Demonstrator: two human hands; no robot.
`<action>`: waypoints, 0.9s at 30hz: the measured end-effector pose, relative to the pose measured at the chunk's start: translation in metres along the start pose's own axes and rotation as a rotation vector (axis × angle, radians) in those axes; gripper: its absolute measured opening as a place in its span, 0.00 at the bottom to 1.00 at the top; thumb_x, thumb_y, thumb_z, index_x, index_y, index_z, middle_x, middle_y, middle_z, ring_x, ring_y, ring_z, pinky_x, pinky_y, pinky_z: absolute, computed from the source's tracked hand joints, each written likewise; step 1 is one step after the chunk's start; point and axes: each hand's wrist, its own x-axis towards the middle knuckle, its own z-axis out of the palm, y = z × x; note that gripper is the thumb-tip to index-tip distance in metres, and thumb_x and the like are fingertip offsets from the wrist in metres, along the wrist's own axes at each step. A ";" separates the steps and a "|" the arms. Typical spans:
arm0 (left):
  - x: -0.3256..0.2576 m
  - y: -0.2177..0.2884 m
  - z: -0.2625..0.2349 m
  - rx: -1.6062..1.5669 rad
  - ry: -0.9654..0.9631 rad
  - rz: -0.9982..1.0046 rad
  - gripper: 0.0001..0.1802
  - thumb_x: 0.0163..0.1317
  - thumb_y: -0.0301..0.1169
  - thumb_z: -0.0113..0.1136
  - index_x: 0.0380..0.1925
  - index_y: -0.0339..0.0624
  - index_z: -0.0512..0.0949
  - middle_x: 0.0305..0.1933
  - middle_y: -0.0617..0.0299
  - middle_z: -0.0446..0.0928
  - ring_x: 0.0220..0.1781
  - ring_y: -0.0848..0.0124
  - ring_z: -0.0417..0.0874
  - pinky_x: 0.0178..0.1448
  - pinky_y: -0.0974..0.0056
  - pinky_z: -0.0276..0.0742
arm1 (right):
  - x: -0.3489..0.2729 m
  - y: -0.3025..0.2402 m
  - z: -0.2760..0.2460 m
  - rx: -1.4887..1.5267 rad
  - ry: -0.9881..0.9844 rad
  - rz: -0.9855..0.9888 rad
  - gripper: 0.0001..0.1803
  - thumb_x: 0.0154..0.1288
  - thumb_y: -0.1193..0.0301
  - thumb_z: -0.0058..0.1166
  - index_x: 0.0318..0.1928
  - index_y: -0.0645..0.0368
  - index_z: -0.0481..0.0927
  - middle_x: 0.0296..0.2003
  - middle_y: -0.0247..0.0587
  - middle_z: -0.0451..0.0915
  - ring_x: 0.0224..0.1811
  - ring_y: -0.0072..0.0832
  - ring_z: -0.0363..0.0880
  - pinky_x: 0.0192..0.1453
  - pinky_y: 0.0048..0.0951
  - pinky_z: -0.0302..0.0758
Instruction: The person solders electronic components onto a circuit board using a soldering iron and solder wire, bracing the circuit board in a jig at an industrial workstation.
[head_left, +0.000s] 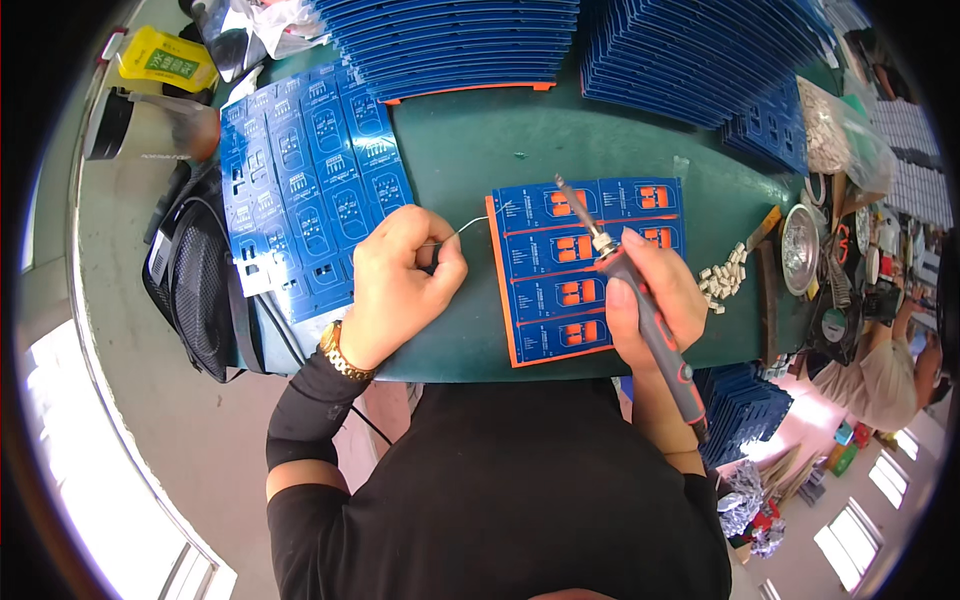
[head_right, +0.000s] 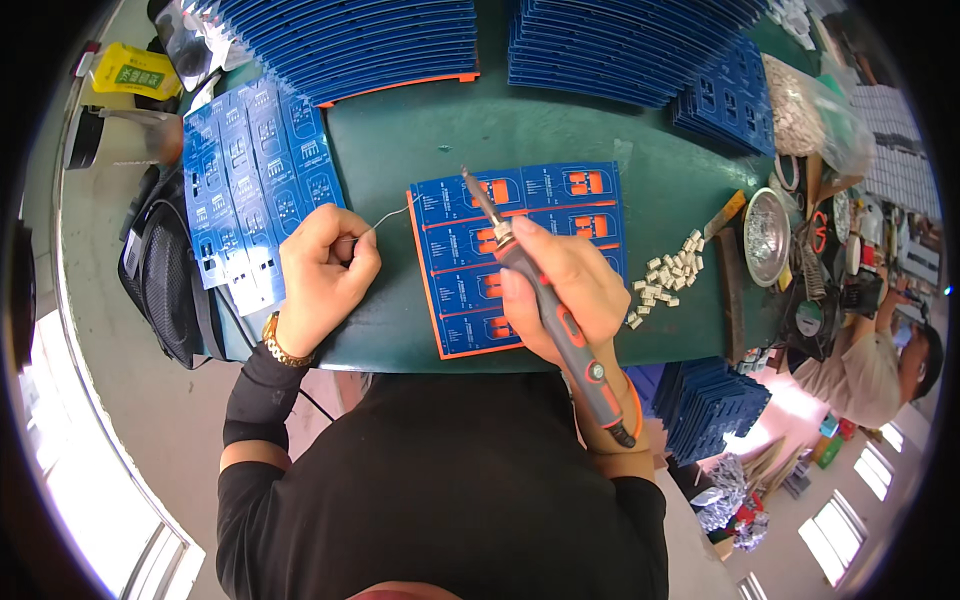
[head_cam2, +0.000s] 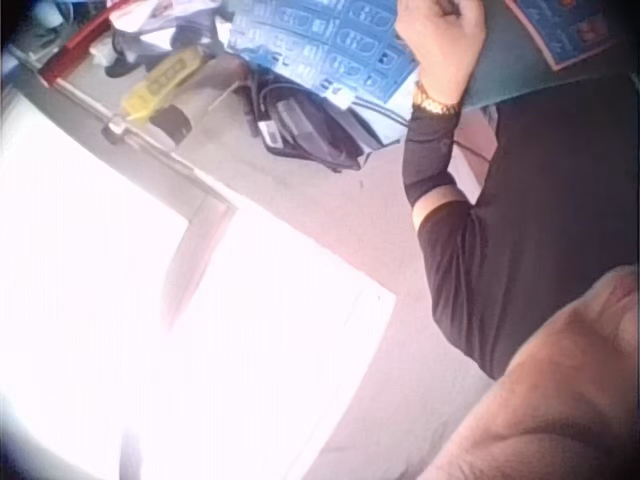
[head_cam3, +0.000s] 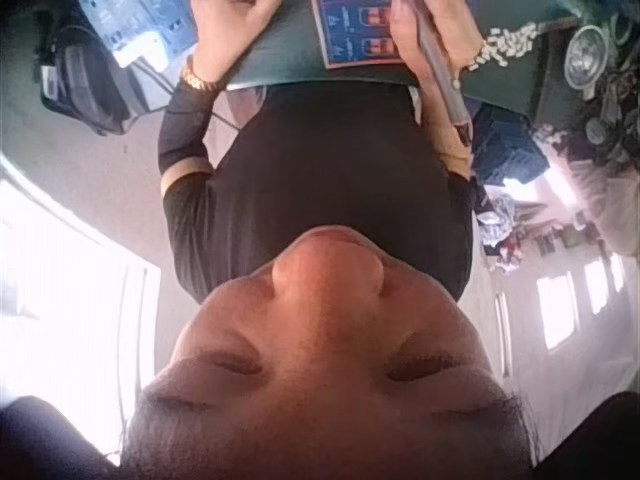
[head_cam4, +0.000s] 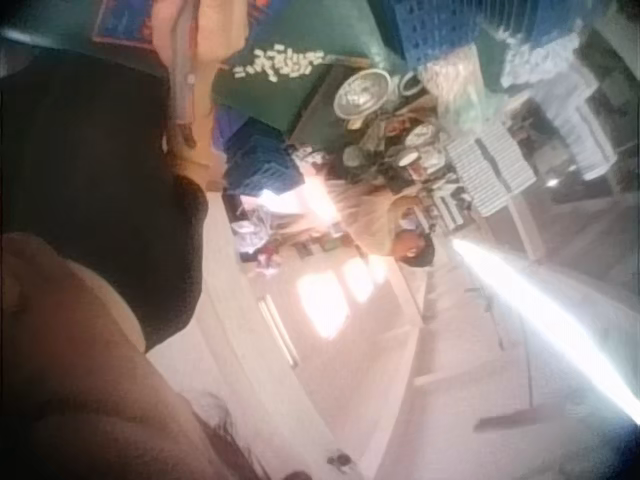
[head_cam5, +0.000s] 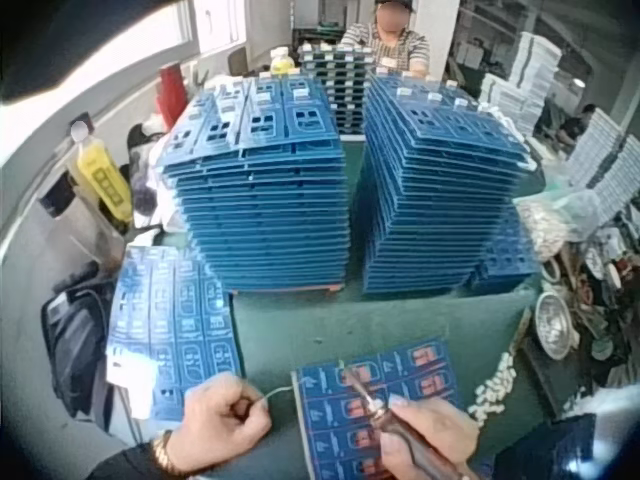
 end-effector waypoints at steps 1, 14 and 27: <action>0.000 -0.001 0.001 -0.044 -0.020 -0.001 0.07 0.46 0.18 0.60 0.21 0.41 0.72 0.18 0.65 0.64 0.16 0.73 0.61 0.21 0.68 0.58 | -0.008 0.000 0.003 0.068 0.034 0.126 0.17 0.53 0.82 0.58 0.46 0.70 0.81 0.28 0.43 0.83 0.26 0.26 0.78 0.29 0.23 0.74; 0.004 0.000 -0.005 -0.096 -0.165 -0.179 0.06 0.44 0.19 0.57 0.19 0.38 0.70 0.15 0.64 0.60 0.15 0.77 0.60 0.21 0.68 0.56 | -0.003 0.000 0.021 0.112 -0.079 0.112 0.14 0.52 0.84 0.60 0.42 0.67 0.83 0.24 0.41 0.80 0.23 0.25 0.77 0.26 0.23 0.73; 0.008 0.002 -0.002 -0.073 -0.195 -0.170 0.04 0.46 0.19 0.56 0.20 0.39 0.71 0.15 0.69 0.58 0.16 0.81 0.55 0.22 0.70 0.52 | -0.004 0.005 0.023 0.103 -0.096 0.044 0.16 0.50 0.85 0.61 0.44 0.66 0.83 0.24 0.41 0.79 0.20 0.23 0.74 0.23 0.21 0.70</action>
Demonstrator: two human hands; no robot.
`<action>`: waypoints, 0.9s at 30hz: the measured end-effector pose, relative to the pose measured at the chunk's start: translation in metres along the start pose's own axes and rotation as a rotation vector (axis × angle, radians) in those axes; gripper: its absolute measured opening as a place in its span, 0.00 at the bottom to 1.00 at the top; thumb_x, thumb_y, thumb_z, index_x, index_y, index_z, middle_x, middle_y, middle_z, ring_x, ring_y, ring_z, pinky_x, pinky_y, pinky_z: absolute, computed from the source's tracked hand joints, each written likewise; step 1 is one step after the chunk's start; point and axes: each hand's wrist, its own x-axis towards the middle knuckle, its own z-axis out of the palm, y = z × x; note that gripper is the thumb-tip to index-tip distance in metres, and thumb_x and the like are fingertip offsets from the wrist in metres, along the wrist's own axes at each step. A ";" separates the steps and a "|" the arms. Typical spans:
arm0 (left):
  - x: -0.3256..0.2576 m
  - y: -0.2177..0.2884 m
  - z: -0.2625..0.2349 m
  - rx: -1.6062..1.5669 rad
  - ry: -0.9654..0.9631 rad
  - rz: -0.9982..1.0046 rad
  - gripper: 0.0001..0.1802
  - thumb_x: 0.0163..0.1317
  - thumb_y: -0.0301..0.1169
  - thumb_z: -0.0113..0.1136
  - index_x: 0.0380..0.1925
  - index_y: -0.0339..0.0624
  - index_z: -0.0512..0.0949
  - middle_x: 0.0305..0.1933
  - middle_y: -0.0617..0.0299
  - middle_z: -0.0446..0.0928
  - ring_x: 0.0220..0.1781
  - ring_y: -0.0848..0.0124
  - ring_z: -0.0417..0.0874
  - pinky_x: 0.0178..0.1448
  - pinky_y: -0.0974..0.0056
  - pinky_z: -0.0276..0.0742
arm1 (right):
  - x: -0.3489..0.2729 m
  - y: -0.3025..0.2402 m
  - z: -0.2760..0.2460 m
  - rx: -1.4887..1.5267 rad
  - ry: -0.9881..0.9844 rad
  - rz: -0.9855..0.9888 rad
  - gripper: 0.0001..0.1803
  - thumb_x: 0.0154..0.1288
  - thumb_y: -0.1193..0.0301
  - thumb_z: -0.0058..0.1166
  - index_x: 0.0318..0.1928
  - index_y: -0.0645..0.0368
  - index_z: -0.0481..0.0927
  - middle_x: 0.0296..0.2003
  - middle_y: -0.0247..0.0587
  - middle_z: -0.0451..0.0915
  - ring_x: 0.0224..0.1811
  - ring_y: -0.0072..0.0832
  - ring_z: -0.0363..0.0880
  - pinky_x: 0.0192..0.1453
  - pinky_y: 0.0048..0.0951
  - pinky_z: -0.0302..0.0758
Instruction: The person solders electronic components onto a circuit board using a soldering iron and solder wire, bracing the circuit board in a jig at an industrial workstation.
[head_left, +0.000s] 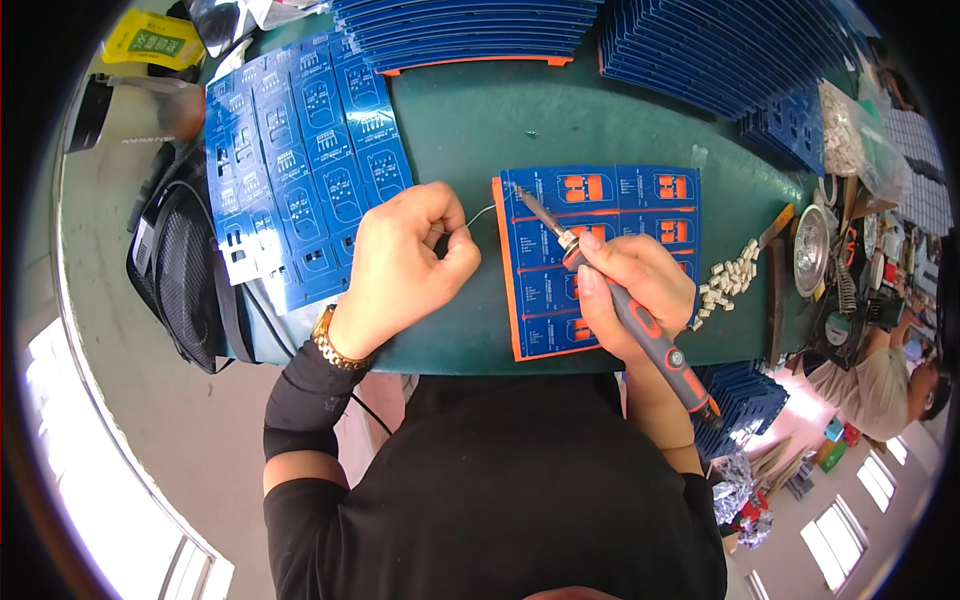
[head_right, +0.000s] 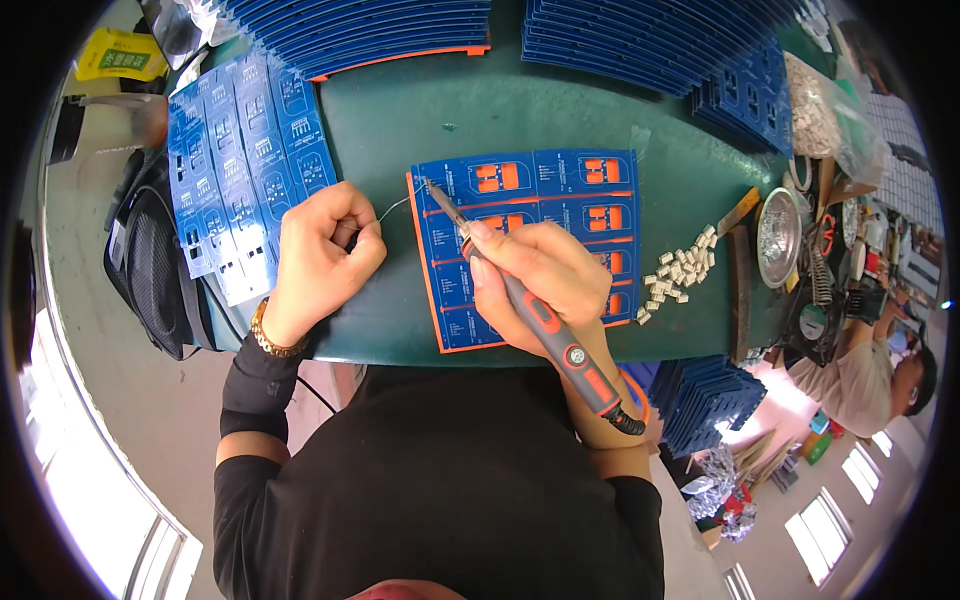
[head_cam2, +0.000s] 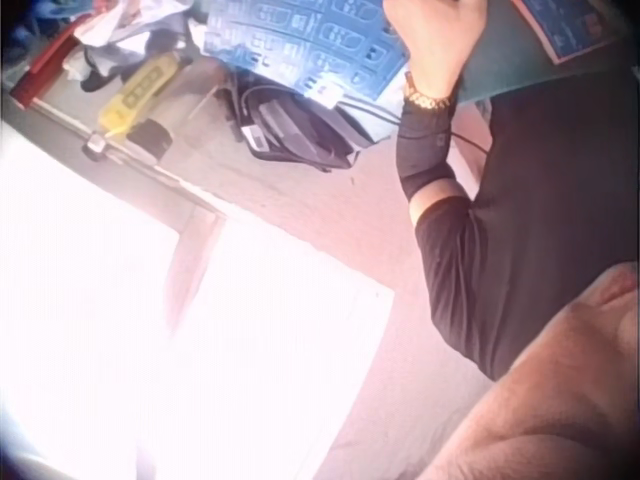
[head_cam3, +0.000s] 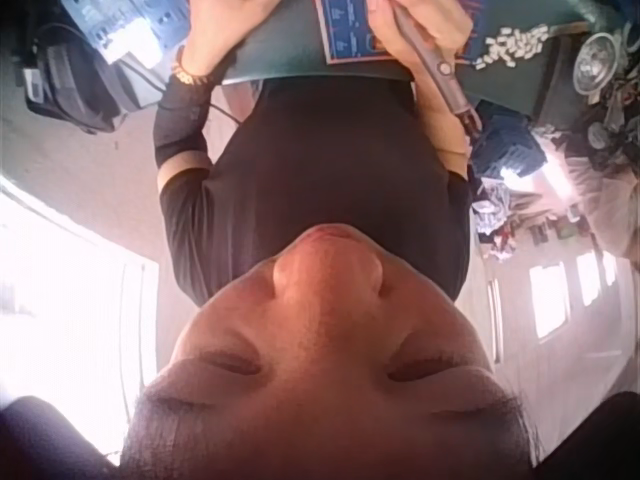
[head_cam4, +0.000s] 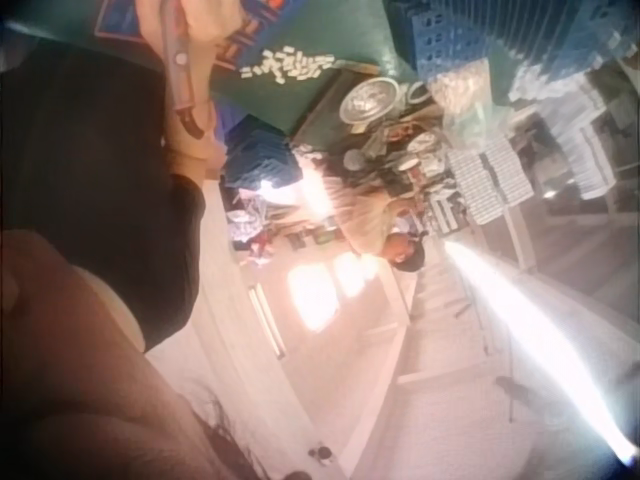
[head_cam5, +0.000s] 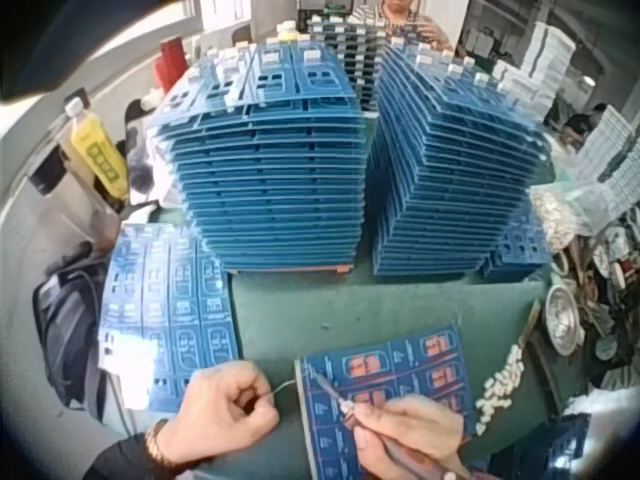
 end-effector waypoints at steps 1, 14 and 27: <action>0.000 0.001 0.000 0.003 -0.010 0.009 0.04 0.46 0.19 0.56 0.20 0.39 0.71 0.15 0.69 0.58 0.16 0.81 0.55 0.22 0.70 0.52 | 0.000 0.000 -0.002 0.000 0.001 0.001 0.16 0.50 0.85 0.61 0.44 0.66 0.83 0.24 0.41 0.79 0.20 0.23 0.74 0.23 0.21 0.70; 0.000 0.004 0.003 0.062 -0.058 -0.009 0.06 0.44 0.22 0.58 0.18 0.39 0.70 0.17 0.56 0.69 0.19 0.61 0.73 0.24 0.60 0.67 | -0.007 -0.010 -0.004 -0.024 -0.063 0.031 0.17 0.53 0.84 0.61 0.47 0.66 0.82 0.27 0.42 0.80 0.25 0.25 0.78 0.27 0.21 0.74; 0.001 0.004 0.003 0.076 -0.067 0.008 0.05 0.44 0.22 0.57 0.18 0.39 0.70 0.17 0.57 0.69 0.19 0.61 0.72 0.24 0.60 0.66 | -0.012 -0.012 -0.006 -0.044 -0.132 0.040 0.18 0.54 0.82 0.60 0.48 0.68 0.81 0.30 0.46 0.83 0.29 0.30 0.81 0.34 0.24 0.78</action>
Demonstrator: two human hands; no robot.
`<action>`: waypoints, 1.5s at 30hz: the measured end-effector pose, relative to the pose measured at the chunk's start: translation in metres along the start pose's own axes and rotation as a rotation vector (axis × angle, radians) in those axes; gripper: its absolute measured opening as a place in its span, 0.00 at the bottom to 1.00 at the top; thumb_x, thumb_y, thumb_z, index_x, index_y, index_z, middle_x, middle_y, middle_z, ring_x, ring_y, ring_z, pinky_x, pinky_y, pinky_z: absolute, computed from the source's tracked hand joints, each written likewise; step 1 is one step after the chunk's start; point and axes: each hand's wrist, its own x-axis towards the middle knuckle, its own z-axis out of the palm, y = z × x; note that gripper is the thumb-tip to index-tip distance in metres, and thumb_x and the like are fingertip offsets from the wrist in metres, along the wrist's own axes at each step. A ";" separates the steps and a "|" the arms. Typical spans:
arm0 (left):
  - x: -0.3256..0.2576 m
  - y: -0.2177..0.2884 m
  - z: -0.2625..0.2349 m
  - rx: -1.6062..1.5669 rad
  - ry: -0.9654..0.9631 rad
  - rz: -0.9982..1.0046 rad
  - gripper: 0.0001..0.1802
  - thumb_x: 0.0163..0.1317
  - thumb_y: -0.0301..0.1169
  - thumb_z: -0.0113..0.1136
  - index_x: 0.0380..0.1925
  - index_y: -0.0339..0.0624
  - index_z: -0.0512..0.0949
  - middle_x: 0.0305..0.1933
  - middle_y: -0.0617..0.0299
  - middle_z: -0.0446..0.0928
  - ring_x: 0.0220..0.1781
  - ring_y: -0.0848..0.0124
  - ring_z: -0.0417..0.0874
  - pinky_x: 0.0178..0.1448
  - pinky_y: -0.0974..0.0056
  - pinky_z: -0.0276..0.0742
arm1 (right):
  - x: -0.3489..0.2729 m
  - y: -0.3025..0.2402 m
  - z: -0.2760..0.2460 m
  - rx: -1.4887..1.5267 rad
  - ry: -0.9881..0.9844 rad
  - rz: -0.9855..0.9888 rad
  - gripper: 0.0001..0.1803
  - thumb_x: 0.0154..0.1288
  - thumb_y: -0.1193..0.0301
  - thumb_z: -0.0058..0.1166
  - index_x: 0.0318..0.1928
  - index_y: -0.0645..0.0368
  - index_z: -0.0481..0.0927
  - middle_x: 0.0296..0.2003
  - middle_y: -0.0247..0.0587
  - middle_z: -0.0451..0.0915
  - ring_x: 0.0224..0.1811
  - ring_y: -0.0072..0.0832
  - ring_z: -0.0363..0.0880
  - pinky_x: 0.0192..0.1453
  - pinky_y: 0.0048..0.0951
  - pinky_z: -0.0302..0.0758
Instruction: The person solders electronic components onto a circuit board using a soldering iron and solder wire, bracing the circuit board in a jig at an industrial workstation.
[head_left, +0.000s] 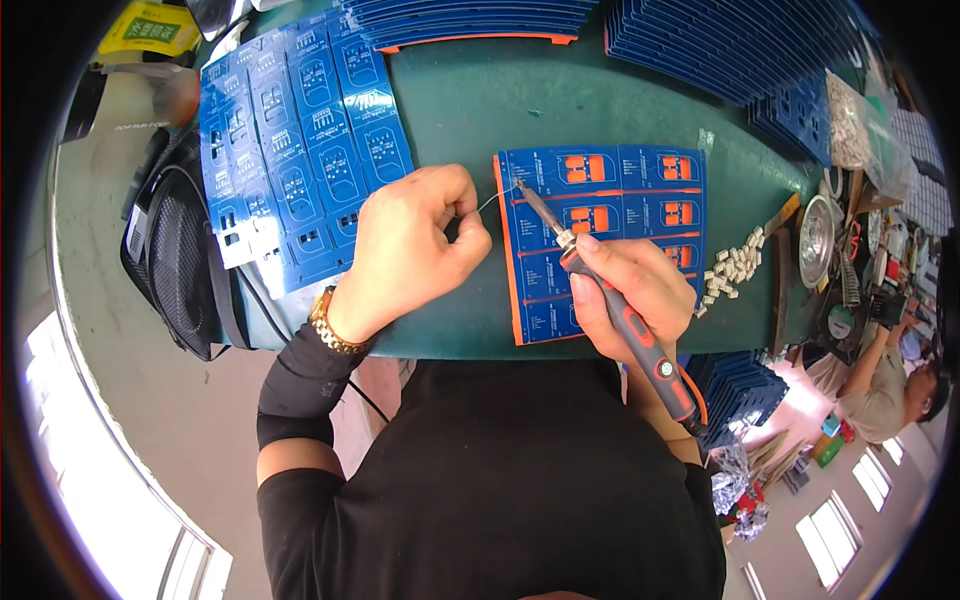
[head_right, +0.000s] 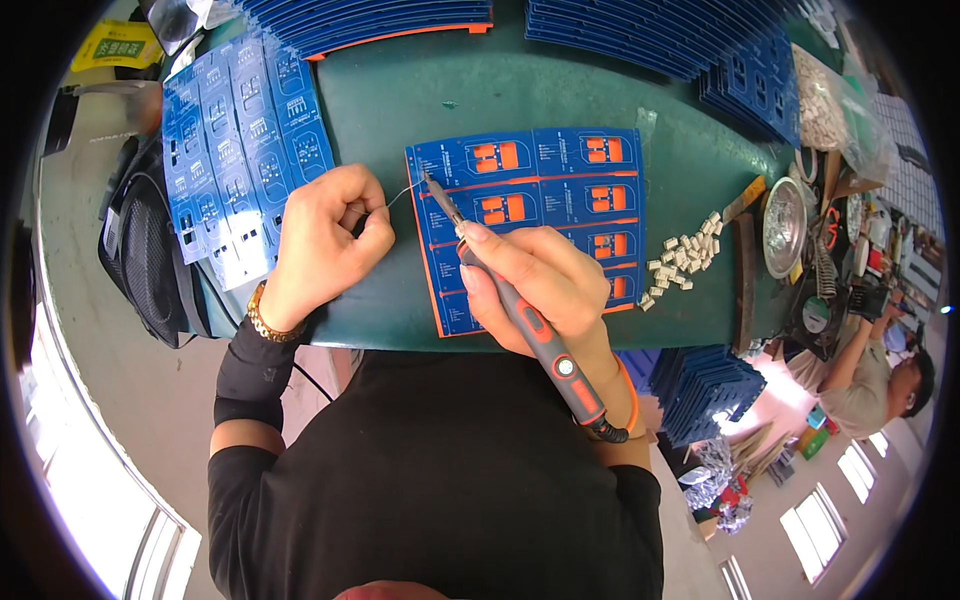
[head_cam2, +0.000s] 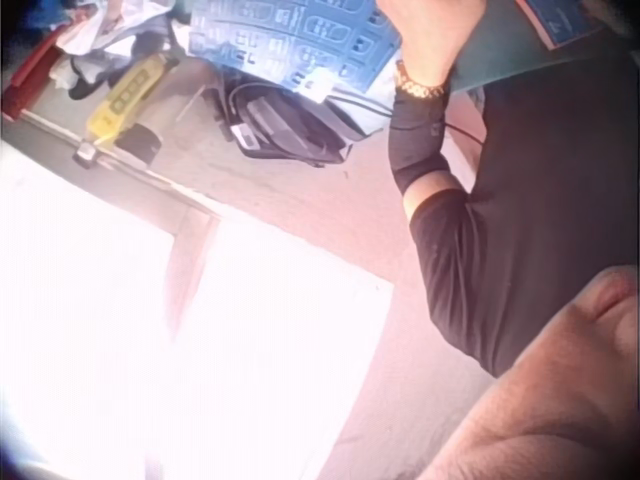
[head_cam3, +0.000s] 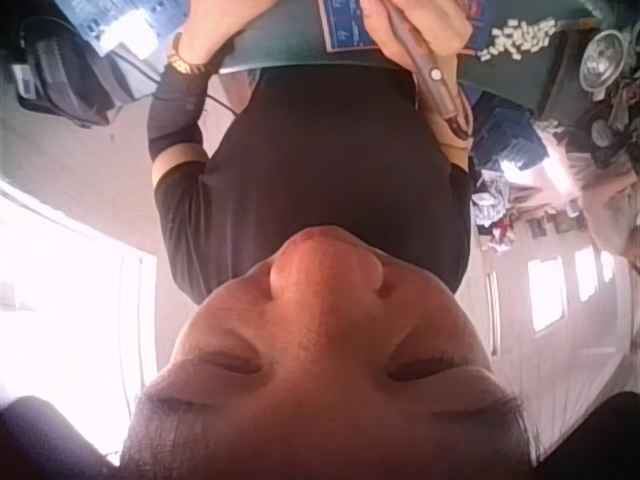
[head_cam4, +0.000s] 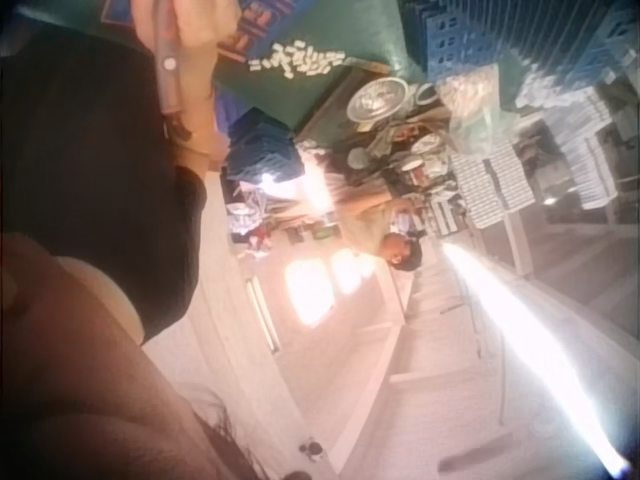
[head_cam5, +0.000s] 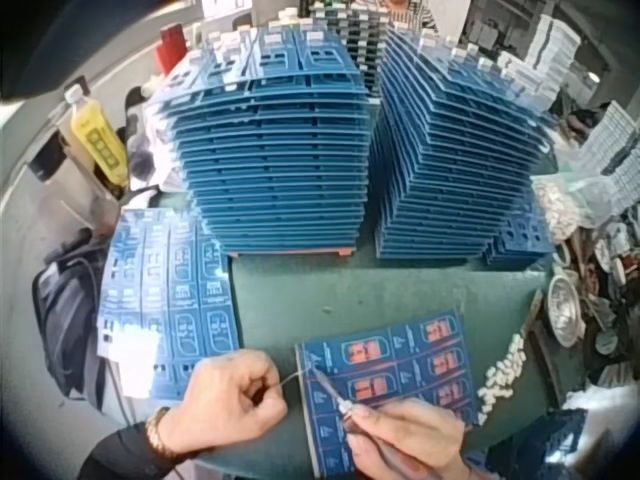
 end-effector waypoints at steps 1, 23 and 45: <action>0.000 0.000 0.000 -0.001 0.003 0.006 0.05 0.43 0.22 0.57 0.19 0.39 0.70 0.17 0.57 0.68 0.19 0.61 0.71 0.24 0.60 0.65 | -0.001 0.001 0.000 -0.001 -0.001 0.001 0.18 0.54 0.82 0.60 0.48 0.68 0.81 0.30 0.46 0.83 0.29 0.30 0.81 0.34 0.24 0.78; -0.010 0.004 -0.002 -0.005 -0.122 0.127 0.06 0.41 0.22 0.57 0.19 0.39 0.69 0.19 0.56 0.70 0.21 0.56 0.74 0.25 0.58 0.68 | -0.028 -0.001 -0.008 -0.026 -0.053 -0.091 0.18 0.53 0.84 0.57 0.47 0.69 0.81 0.28 0.46 0.82 0.26 0.27 0.80 0.30 0.22 0.78; -0.009 0.011 0.006 -0.041 -0.192 0.082 0.06 0.44 0.20 0.57 0.20 0.35 0.69 0.17 0.57 0.65 0.17 0.68 0.64 0.23 0.64 0.60 | -0.035 -0.007 -0.007 -0.030 -0.062 -0.063 0.17 0.55 0.80 0.59 0.48 0.68 0.81 0.29 0.45 0.82 0.27 0.29 0.81 0.31 0.23 0.78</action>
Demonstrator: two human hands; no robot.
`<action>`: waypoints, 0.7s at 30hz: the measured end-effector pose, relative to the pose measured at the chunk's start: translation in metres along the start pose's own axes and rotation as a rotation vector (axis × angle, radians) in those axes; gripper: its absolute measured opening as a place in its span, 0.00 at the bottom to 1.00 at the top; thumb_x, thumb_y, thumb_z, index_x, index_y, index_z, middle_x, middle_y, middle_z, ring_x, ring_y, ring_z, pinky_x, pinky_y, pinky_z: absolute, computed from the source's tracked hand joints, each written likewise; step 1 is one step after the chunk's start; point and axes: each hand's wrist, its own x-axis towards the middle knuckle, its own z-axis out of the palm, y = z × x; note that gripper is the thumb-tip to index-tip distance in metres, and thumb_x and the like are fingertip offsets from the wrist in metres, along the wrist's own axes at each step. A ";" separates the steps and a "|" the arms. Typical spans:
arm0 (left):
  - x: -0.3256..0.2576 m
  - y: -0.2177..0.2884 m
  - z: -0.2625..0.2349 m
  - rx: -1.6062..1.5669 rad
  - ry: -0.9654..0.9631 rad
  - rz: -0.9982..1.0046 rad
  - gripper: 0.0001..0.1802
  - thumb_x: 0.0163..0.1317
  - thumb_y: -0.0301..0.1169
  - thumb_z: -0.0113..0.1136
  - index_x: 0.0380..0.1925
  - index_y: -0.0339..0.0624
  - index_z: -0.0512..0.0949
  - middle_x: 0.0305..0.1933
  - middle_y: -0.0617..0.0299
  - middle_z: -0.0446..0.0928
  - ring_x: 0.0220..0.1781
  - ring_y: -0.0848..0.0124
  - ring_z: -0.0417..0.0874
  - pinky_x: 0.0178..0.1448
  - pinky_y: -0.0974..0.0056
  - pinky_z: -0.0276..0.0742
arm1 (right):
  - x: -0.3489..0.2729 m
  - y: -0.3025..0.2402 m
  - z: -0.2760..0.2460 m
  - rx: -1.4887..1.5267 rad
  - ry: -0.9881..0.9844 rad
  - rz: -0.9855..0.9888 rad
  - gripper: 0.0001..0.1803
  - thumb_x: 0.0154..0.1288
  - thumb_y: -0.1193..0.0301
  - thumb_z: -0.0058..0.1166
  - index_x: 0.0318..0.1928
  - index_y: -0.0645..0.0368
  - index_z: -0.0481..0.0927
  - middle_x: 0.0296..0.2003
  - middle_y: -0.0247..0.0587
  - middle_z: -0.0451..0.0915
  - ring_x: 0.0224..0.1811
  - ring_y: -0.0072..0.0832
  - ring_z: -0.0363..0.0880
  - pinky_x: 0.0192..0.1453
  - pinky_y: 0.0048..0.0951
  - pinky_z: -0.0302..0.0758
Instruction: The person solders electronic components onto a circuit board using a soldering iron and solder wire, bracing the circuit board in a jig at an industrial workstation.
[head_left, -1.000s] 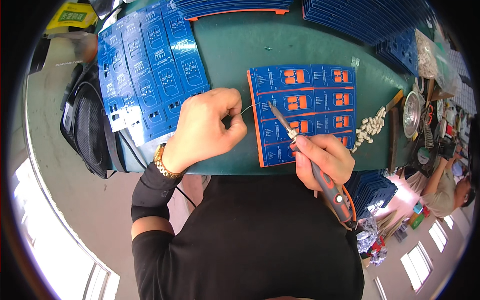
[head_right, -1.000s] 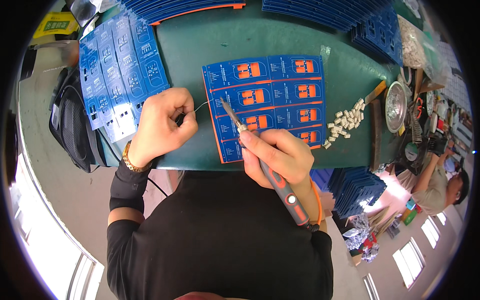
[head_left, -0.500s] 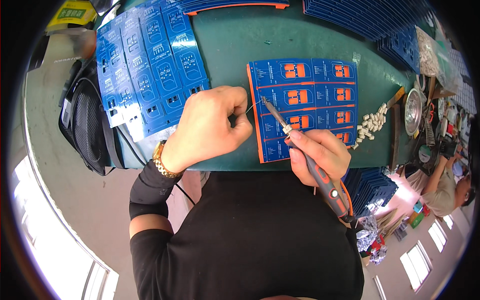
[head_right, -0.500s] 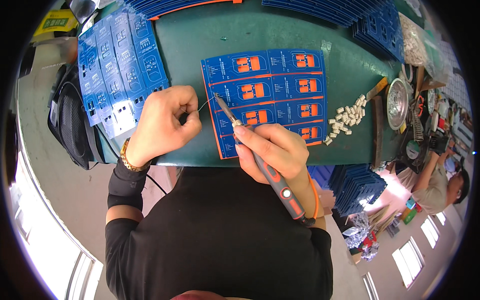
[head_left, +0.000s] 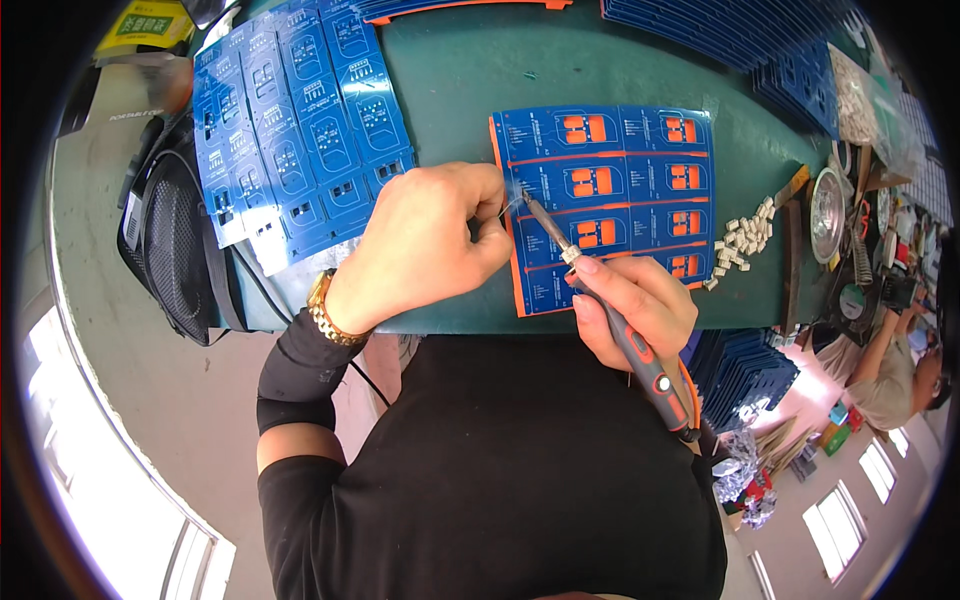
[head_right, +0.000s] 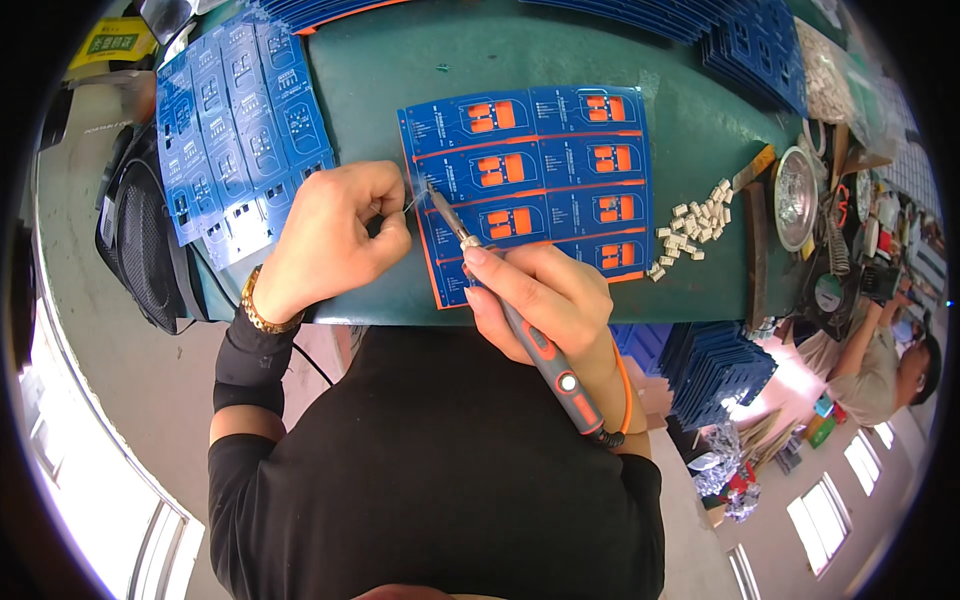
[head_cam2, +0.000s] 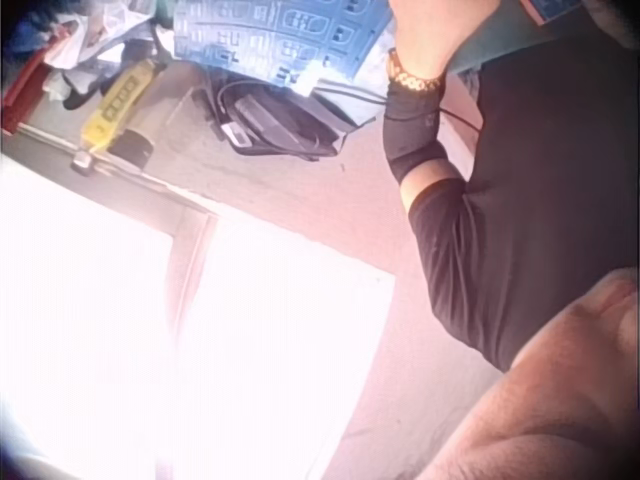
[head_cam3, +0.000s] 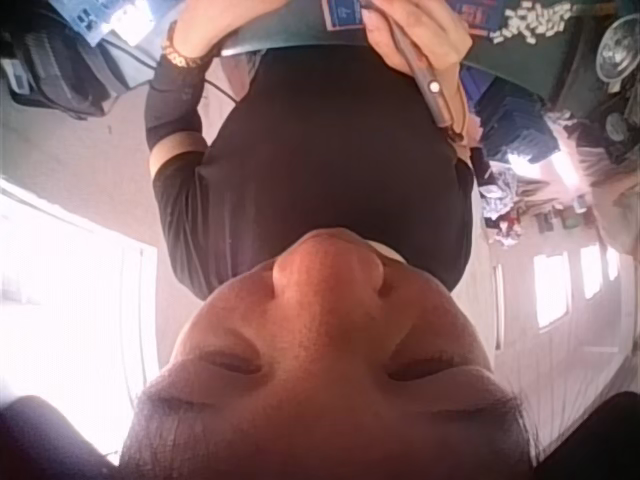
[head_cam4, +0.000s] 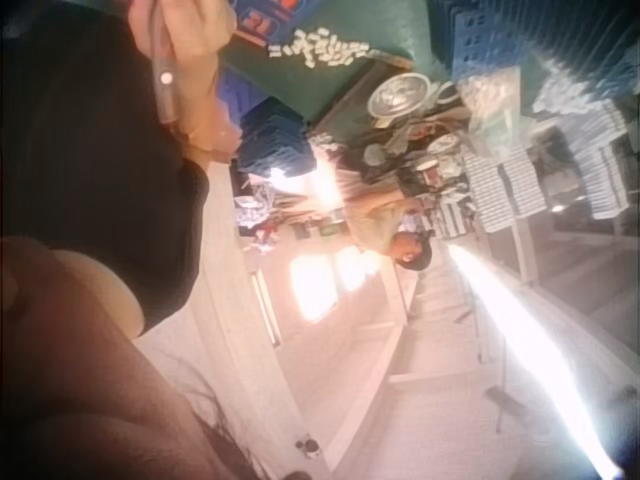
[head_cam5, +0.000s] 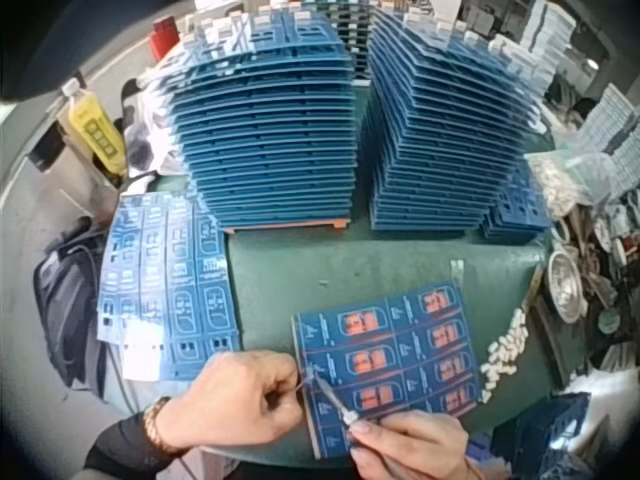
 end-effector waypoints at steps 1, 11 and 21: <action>0.000 0.000 0.000 -0.010 0.001 -0.009 0.06 0.44 0.20 0.57 0.20 0.35 0.69 0.17 0.57 0.65 0.17 0.69 0.64 0.23 0.64 0.60 | -0.001 0.000 0.000 0.001 0.001 0.000 0.17 0.55 0.80 0.59 0.48 0.68 0.81 0.29 0.45 0.82 0.27 0.29 0.81 0.31 0.23 0.78; -0.004 0.000 -0.001 -0.008 0.026 0.032 0.05 0.47 0.20 0.56 0.21 0.36 0.69 0.17 0.62 0.64 0.18 0.77 0.62 0.22 0.68 0.57 | -0.005 -0.003 0.005 -0.005 0.062 -0.017 0.18 0.51 0.79 0.62 0.46 0.65 0.82 0.27 0.41 0.81 0.24 0.28 0.79 0.27 0.23 0.76; -0.027 0.012 0.002 -0.148 -0.090 -0.017 0.05 0.50 0.17 0.55 0.22 0.36 0.69 0.19 0.70 0.64 0.20 0.85 0.58 0.23 0.73 0.53 | -0.025 -0.019 -0.012 0.010 0.157 0.005 0.18 0.47 0.81 0.62 0.43 0.63 0.84 0.26 0.39 0.80 0.23 0.26 0.79 0.25 0.21 0.74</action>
